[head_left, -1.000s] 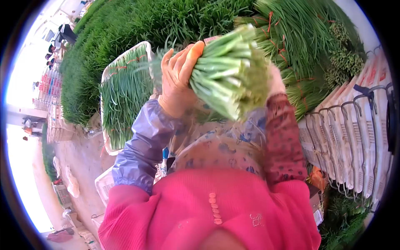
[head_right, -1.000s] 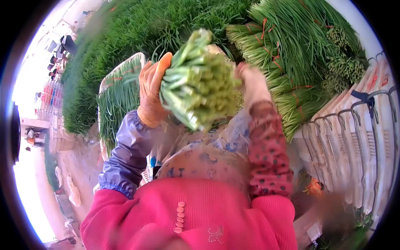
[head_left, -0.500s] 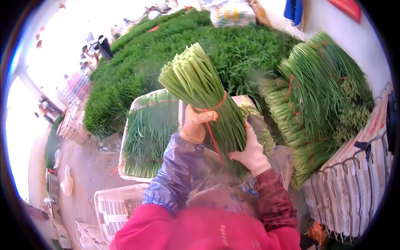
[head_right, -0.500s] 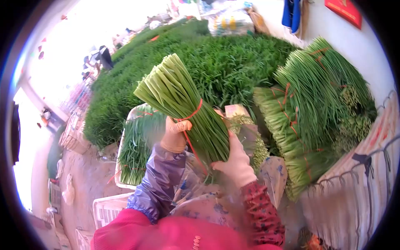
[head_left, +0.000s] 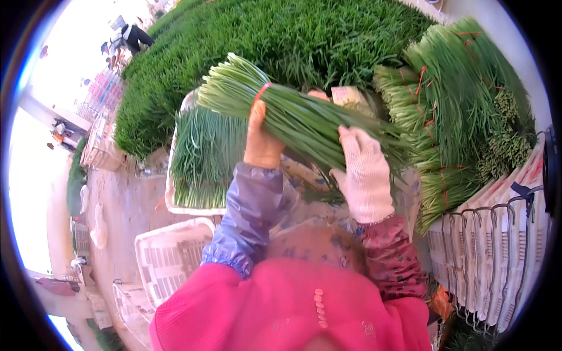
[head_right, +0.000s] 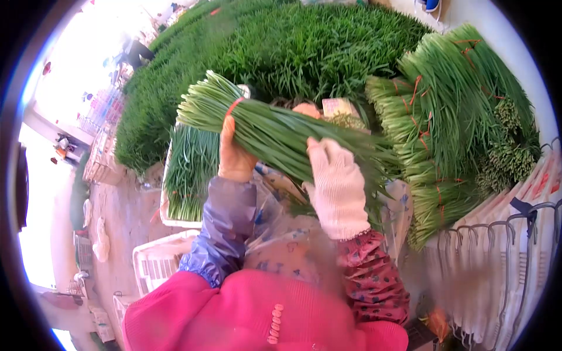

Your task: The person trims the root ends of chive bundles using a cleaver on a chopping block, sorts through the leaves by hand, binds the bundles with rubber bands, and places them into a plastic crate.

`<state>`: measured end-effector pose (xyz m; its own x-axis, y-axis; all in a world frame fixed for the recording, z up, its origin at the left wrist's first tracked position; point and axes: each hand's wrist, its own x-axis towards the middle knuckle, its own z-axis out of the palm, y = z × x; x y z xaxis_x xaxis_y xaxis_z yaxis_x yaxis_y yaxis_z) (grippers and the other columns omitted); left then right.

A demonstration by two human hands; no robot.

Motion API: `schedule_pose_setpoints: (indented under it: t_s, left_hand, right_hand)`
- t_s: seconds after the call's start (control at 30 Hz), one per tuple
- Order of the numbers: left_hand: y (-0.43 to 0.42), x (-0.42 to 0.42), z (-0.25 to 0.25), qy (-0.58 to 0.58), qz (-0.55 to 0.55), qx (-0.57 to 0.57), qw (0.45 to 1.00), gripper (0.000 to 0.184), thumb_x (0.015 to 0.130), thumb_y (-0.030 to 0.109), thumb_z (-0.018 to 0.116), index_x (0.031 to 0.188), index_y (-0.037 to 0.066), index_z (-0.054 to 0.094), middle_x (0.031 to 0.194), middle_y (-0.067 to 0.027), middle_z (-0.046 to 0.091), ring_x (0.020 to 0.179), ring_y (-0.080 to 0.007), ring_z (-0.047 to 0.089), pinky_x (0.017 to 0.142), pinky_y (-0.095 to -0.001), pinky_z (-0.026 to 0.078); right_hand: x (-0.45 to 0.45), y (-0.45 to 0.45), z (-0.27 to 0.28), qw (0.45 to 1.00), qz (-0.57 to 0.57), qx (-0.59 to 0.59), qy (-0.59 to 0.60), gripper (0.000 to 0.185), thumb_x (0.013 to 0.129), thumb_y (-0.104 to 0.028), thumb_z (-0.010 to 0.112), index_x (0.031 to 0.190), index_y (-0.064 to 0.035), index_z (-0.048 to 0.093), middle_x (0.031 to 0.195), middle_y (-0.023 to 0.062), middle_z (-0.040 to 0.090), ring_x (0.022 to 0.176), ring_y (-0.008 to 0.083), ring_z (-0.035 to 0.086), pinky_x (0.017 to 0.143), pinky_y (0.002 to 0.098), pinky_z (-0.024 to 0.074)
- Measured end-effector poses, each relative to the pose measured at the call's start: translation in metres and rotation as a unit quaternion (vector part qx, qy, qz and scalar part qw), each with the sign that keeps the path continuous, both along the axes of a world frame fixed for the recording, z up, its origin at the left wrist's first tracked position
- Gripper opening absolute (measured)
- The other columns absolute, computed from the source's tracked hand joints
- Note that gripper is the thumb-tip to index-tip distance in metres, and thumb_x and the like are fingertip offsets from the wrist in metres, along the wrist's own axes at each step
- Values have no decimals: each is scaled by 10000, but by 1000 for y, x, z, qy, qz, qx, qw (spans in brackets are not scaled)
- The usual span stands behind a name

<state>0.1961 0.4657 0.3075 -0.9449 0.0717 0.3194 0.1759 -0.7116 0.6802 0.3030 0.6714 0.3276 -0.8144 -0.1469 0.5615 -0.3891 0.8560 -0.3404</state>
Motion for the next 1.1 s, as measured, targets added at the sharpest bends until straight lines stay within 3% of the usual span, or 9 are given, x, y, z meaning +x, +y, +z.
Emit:
schedule_pose_setpoints:
  t_s: [0.07,0.27,0.33,0.47,0.53,0.63,0.73,0.93,1.1]
  left_hand:
    - [-14,-7,-11,30,31,34,998,563,931,355,687,1382,68,510,1268,-122,631,1162,-286,613,1032,-448,502]
    - [-78,-16,-37,14,55,86,995,583,931,308,694,1435,98,489,1342,-146,606,1198,-332,603,1031,-528,507]
    - [-80,-12,-42,27,65,78,994,604,927,316,702,1446,101,481,1381,-148,576,1240,-338,571,1064,-537,475]
    - [-85,-10,-53,50,72,107,990,538,952,333,675,1417,108,527,1409,-134,572,1290,-331,543,1106,-553,439]
    - [-78,-8,-47,61,17,112,992,542,949,331,683,1419,112,526,1425,-116,560,1313,-324,521,1128,-552,413]
    - [-66,-6,-44,94,74,82,989,564,960,383,661,1430,111,507,1480,-128,502,1351,-322,478,1143,-558,391]
    - [-78,-12,-54,66,126,95,985,575,968,404,643,1437,108,493,1487,-149,488,1357,-333,471,1145,-563,386]
    - [-108,-8,-79,107,51,196,973,599,964,412,639,1451,111,463,1480,-162,484,1350,-351,469,1140,-584,382]
    - [-105,-11,-77,118,217,92,965,624,957,479,627,1440,123,455,1418,-157,529,1298,-353,511,1106,-580,423]
  right_hand:
    - [6,0,-6,996,-51,-1,-76,771,722,-114,819,1396,-65,448,1337,126,518,1156,309,567,904,402,543]
    - [14,70,-32,915,-183,72,-352,543,826,-198,721,1304,-52,508,1160,227,632,1048,400,636,877,471,526]
    - [6,71,-28,947,-215,-22,-238,582,838,-235,715,1341,-7,531,1255,213,638,1179,372,605,1004,423,483]
    - [-2,27,1,991,31,-133,-1,447,812,-127,778,1239,-99,651,1199,113,690,1129,286,640,977,381,513]
    - [-18,-4,-4,997,54,-55,-4,599,813,-245,782,1331,-51,550,1348,151,598,1152,315,619,972,396,516]
    - [-28,-46,-31,943,48,-17,-328,640,872,-126,661,1401,64,355,1157,296,616,972,402,678,776,442,586]
    - [1,-81,-38,928,134,-34,-345,553,910,-31,488,1440,55,359,1019,211,683,872,383,716,712,445,595]
    - [8,-48,-38,926,111,-7,-361,623,907,-202,639,1446,-52,365,1133,217,625,968,391,665,803,455,557]
    - [20,-26,-45,967,90,-56,-230,573,902,-347,675,1354,-45,494,1173,170,641,1036,357,635,872,448,525]
